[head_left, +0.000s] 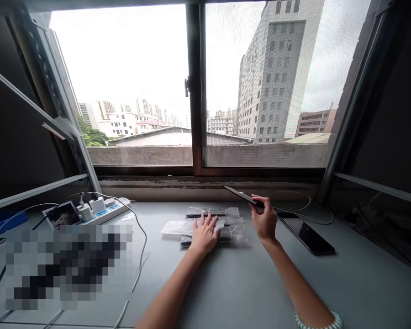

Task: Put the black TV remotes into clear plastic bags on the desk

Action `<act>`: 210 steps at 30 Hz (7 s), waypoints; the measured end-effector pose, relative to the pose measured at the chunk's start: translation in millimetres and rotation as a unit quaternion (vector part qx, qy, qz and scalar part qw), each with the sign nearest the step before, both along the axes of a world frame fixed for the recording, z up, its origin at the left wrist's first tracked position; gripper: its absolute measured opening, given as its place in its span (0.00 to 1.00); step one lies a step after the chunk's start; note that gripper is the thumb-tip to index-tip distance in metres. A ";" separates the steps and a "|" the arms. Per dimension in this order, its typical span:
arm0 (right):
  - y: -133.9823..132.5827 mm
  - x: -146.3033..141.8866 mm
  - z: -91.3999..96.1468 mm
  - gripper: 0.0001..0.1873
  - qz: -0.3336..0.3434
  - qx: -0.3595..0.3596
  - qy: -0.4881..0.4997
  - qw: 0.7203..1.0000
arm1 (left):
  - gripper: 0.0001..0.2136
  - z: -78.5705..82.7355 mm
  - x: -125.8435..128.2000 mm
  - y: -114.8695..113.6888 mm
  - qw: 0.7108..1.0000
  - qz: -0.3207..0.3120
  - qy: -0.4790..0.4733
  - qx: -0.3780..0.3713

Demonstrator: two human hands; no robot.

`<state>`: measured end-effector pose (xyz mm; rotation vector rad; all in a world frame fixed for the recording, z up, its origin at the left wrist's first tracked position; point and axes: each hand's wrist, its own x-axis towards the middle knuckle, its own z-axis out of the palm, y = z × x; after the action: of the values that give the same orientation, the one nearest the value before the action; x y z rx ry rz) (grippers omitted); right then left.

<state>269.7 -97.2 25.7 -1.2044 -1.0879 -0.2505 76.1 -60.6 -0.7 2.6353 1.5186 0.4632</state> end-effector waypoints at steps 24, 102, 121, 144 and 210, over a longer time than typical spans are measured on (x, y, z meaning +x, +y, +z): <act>-6.3 -8.1 11.5 0.05 0.140 -0.005 -0.127 0.982 | 0.07 18.5 -9.2 24.2 0.974 0.015 -0.140 0.176; -24.0 -29.7 23.4 0.16 0.486 -0.308 0.209 0.791 | 0.10 29.7 19.3 -20.2 0.979 -0.068 -0.112 0.159; -16.2 -3.0 27.1 0.19 0.501 -0.195 0.368 0.759 | 0.17 27.6 1.7 1.4 0.965 -0.045 -0.130 0.224; -25.5 -7.9 22.5 0.25 0.421 -0.391 0.145 0.805 | 0.21 45.7 6.3 -22.9 0.970 -0.127 -0.026 0.207; 3.2 -18.8 -35.5 0.24 0.194 -0.427 -0.213 0.857 | 0.33 7.1 12.9 -7.3 0.999 0.012 0.004 -0.032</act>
<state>250.8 -94.0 -9.7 -1.7036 -1.9159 0.3468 89.0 -67.9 6.4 2.5770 1.5408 0.3976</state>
